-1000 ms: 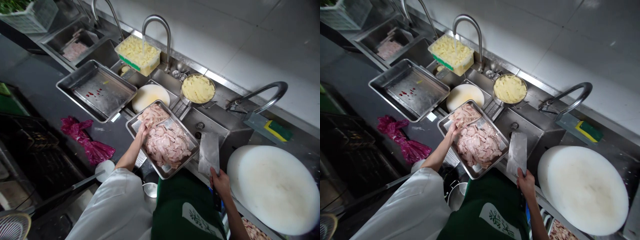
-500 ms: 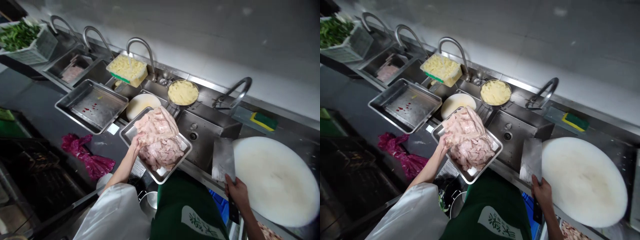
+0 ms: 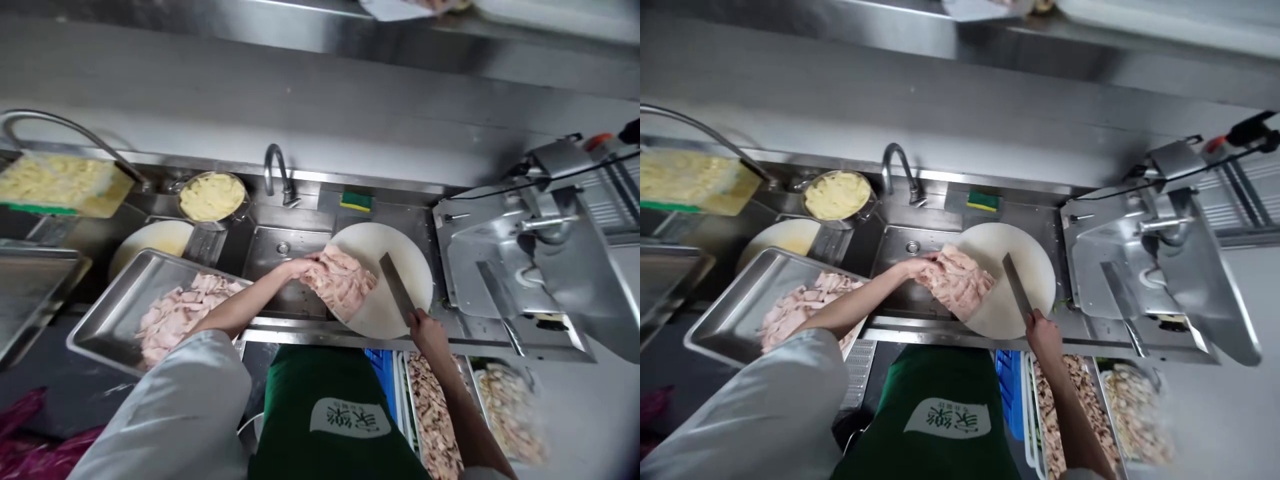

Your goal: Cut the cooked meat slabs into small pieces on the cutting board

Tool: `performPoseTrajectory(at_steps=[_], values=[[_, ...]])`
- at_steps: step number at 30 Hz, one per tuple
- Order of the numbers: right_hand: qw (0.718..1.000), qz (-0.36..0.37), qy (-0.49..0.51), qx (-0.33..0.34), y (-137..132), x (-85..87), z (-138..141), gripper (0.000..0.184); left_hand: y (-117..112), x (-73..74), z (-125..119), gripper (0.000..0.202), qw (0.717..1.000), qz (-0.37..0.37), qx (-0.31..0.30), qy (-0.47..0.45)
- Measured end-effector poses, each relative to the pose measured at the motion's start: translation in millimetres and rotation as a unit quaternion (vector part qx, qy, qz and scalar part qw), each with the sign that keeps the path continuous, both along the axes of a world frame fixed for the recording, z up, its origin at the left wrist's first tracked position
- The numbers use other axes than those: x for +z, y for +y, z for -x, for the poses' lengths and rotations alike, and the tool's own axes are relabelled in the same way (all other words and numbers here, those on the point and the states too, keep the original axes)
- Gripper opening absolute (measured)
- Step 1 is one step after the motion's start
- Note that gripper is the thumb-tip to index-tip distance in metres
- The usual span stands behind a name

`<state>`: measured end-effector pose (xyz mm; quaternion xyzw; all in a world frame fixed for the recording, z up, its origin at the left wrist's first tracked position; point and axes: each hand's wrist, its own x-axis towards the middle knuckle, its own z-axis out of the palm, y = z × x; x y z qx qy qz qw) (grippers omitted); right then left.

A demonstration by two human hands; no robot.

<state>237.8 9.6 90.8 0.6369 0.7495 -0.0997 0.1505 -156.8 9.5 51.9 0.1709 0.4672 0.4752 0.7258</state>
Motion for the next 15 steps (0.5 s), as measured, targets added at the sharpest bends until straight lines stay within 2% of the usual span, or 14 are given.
performPoseTrajectory(at_steps=[2,3,4,6,9,11,13,15], values=[[1.000,0.028,-0.003,0.003,11.0,-3.9,-17.4,0.031,39.6,1.8,-36.8,0.043,0.988,-0.024,-0.130,0.084],[0.999,0.045,0.000,0.006,14.3,-6.3,-24.1,0.031,53.3,0.9,-50.6,0.042,0.977,-0.034,-0.154,0.143],[0.998,0.062,0.009,0.011,16.3,-8.6,-29.8,0.030,62.5,-1.4,-61.6,0.039,0.968,-0.043,-0.136,0.207],[0.994,0.095,0.041,0.026,18.5,-12.8,-38.8,0.029,67.4,-8.5,-77.1,0.034,0.940,-0.062,-0.054,0.331],[0.988,0.119,0.089,0.028,22.0,-14.2,-46.8,0.029,49.3,-20.2,-96.4,0.033,0.890,-0.122,0.060,0.436],[0.989,0.121,0.087,0.017,25.1,-8.6,-47.1,0.030,30.6,-25.0,-112.3,0.043,0.869,-0.134,0.141,0.456],[0.991,0.114,0.071,0.014,25.7,2.8,-41.3,0.031,13.8,-26.4,-129.0,0.054,0.854,-0.104,0.239,0.451],[0.991,0.111,0.071,0.032,21.6,17.5,-28.1,0.033,1.4,-25.9,-142.7,0.064,0.875,-0.040,0.294,0.384]])
